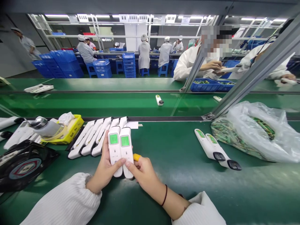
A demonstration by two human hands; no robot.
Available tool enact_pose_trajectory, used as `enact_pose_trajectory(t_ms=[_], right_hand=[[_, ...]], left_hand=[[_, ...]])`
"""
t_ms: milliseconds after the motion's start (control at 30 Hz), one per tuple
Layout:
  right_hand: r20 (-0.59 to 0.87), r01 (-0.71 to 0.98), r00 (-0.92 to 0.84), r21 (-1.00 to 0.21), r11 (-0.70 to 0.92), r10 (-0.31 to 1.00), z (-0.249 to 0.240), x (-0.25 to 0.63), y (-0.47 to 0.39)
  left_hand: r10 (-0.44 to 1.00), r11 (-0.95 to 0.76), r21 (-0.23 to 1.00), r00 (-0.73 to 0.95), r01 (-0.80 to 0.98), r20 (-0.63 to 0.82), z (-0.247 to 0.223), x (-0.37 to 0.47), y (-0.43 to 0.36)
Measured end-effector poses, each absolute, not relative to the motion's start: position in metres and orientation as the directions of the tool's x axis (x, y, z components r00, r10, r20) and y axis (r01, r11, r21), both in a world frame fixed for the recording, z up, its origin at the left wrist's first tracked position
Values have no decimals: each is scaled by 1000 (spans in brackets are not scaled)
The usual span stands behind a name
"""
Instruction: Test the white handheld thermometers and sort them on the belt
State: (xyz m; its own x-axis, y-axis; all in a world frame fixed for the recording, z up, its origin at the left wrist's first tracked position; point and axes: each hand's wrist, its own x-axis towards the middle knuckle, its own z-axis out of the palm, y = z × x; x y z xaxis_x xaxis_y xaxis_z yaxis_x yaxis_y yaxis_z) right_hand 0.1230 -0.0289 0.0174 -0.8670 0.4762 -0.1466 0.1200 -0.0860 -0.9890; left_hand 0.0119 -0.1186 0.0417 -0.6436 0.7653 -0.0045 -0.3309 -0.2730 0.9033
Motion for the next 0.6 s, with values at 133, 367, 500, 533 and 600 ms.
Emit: enact_pose_trajectory(t_ms=[133,367,500,533,600], right_hand=[[-119,101,-864,-993,-62,490,16,121,-29],[-208,38,-843,-943,-331,496,10,116,-40],[-146,29,-877,-967,-252,457,16,118,-40],[-129,37,-884,-978,-207,450,18,119,-39],[-108,62,-892,-991,-116,438,19,118,-37]], left_hand=[[796,-259,922,-604,-289,35,38,8,-121],[828,-275,899,-559,-342,41,34,9,-121],[822,-270,904,-568,-333,37,35,9,-121],[818,-266,908,-575,-323,35,35,9,-121],[817,-258,914,-576,-314,33,34,9,-122]])
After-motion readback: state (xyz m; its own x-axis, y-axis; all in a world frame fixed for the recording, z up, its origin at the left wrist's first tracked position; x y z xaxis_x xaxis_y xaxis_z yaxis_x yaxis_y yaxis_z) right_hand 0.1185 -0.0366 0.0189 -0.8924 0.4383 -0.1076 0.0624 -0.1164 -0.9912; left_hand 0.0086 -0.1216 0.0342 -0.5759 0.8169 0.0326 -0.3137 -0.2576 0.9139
